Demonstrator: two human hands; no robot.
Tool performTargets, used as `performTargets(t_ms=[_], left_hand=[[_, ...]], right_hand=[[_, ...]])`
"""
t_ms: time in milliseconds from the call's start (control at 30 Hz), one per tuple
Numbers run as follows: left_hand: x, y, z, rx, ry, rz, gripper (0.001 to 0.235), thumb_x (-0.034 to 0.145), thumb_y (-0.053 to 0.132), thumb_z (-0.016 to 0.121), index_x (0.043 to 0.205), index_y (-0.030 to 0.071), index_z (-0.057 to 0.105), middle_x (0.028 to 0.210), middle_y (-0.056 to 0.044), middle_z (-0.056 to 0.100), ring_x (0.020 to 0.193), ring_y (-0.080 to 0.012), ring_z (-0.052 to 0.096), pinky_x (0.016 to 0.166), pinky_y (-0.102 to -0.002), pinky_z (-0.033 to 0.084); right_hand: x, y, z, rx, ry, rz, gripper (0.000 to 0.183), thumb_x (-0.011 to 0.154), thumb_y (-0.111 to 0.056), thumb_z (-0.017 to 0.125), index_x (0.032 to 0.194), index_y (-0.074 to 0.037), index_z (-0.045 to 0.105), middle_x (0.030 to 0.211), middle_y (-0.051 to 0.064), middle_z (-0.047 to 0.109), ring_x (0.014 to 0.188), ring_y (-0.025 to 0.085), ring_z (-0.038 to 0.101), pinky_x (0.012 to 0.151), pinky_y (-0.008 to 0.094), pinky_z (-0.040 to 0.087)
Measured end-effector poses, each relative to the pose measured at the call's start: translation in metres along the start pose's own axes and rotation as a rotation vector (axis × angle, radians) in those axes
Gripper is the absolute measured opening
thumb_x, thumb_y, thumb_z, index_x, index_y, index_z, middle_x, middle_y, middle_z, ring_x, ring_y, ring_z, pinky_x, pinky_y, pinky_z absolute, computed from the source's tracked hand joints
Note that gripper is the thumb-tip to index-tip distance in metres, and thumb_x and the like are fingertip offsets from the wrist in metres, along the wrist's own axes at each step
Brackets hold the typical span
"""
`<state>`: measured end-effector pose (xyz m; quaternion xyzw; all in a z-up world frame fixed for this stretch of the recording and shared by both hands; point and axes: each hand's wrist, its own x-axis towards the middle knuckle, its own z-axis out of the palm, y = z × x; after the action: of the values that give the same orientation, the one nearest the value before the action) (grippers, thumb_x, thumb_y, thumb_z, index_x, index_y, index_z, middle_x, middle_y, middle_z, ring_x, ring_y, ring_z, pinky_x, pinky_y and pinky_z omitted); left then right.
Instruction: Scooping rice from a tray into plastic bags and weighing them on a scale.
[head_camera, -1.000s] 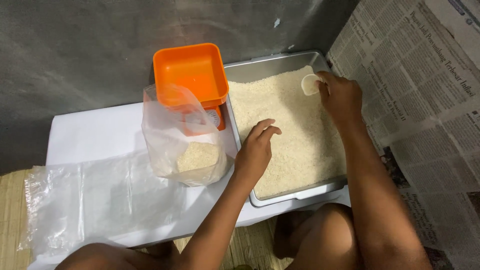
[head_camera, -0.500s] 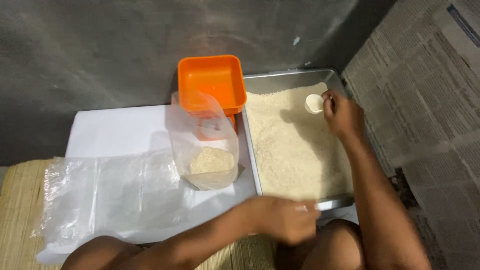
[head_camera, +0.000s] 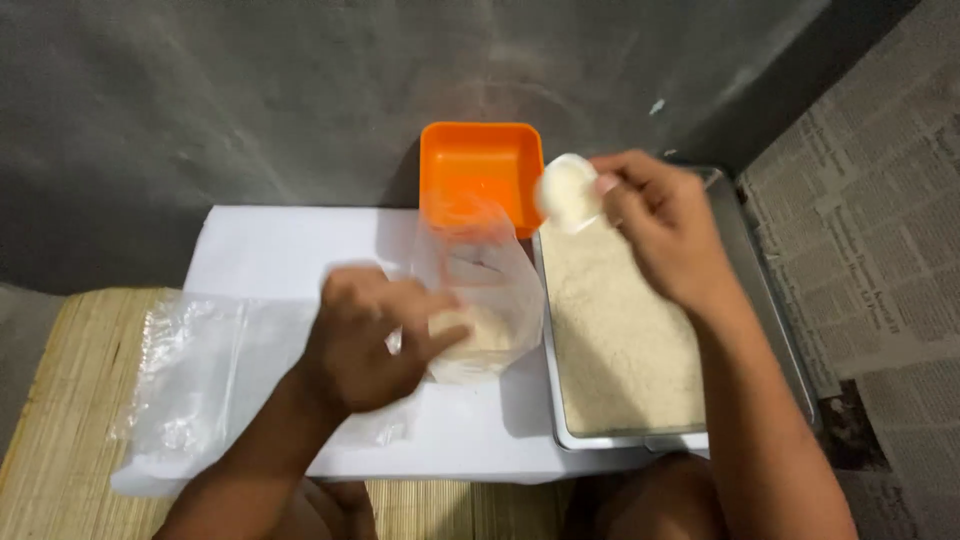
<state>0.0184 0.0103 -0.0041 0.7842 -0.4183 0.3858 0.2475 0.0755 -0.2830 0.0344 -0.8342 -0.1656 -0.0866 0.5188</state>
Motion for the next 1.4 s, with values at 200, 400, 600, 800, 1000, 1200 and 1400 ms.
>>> performTargets(t_ms=[200,400,600,800,1000,1200,1400], left_hand=[[0.019,-0.025,-0.004,0.085,-0.044,-0.139,0.030,0.084,-0.003,0.065,0.106,0.016,0.073,0.137,-0.009,0.059,0.116,-0.0255,0.050,0.098,-0.041,0.028],[0.019,-0.029,-0.007,-0.026,-0.059,-0.208,0.031,0.100,0.023,0.049,0.117,0.007,0.068,0.143,-0.013,0.055,0.125,-0.0273,0.049,0.104,-0.044,0.023],[0.023,-0.022,-0.013,-0.019,-0.080,-0.176,0.047,0.102,0.036,0.040,0.126,0.006,0.067,0.141,-0.009,0.062,0.129,-0.0248,0.050,0.105,-0.046,0.021],[0.022,-0.021,-0.014,-0.006,-0.080,-0.172,0.051,0.102,0.040,0.039,0.128,0.007,0.066,0.139,-0.006,0.065,0.129,-0.0230,0.050,0.102,-0.045,0.022],[0.021,-0.020,-0.014,0.000,-0.066,-0.161,0.054,0.103,0.042,0.037,0.128,0.007,0.068,0.138,-0.005,0.066,0.127,-0.0235,0.052,0.102,-0.045,0.021],[0.019,-0.022,-0.012,0.005,-0.053,-0.149,0.057,0.104,0.044,0.034,0.128,0.006,0.069,0.138,-0.006,0.067,0.127,-0.0239,0.054,0.102,-0.045,0.022],[0.020,-0.020,-0.014,0.008,-0.054,-0.143,0.053,0.102,0.041,0.038,0.128,0.008,0.070,0.138,-0.004,0.067,0.126,-0.0219,0.054,0.102,-0.044,0.022]], right_hand=[[-0.005,-0.047,0.033,-0.031,0.032,-0.165,0.022,0.099,-0.001,0.062,0.117,0.009,0.069,0.088,0.010,0.065,0.070,0.012,0.049,0.061,0.022,0.041],[-0.005,-0.051,0.047,-0.153,0.093,-0.326,0.021,0.096,0.006,0.069,0.117,0.010,0.072,0.083,0.011,0.066,0.063,0.012,0.043,0.055,0.023,0.033],[-0.004,-0.050,0.054,-0.155,0.102,-0.373,0.025,0.094,0.010,0.073,0.119,0.009,0.072,0.088,0.012,0.068,0.067,0.012,0.050,0.058,0.021,0.038],[-0.006,-0.048,0.058,-0.229,0.118,-0.476,0.034,0.089,0.014,0.078,0.122,0.005,0.072,0.086,0.010,0.068,0.071,0.014,0.050,0.068,0.026,0.041],[-0.008,-0.046,0.057,-0.271,0.129,-0.497,0.041,0.085,0.015,0.078,0.124,0.003,0.072,0.090,0.006,0.072,0.075,0.014,0.054,0.080,0.027,0.041],[-0.009,-0.045,0.057,-0.305,0.151,-0.527,0.038,0.087,0.016,0.079,0.123,0.003,0.073,0.089,0.007,0.072,0.074,0.014,0.053,0.078,0.028,0.039],[-0.010,-0.040,0.056,-0.435,0.192,-0.654,0.034,0.090,0.015,0.081,0.120,0.000,0.077,0.088,0.006,0.068,0.074,0.016,0.049,0.080,0.032,0.036]])
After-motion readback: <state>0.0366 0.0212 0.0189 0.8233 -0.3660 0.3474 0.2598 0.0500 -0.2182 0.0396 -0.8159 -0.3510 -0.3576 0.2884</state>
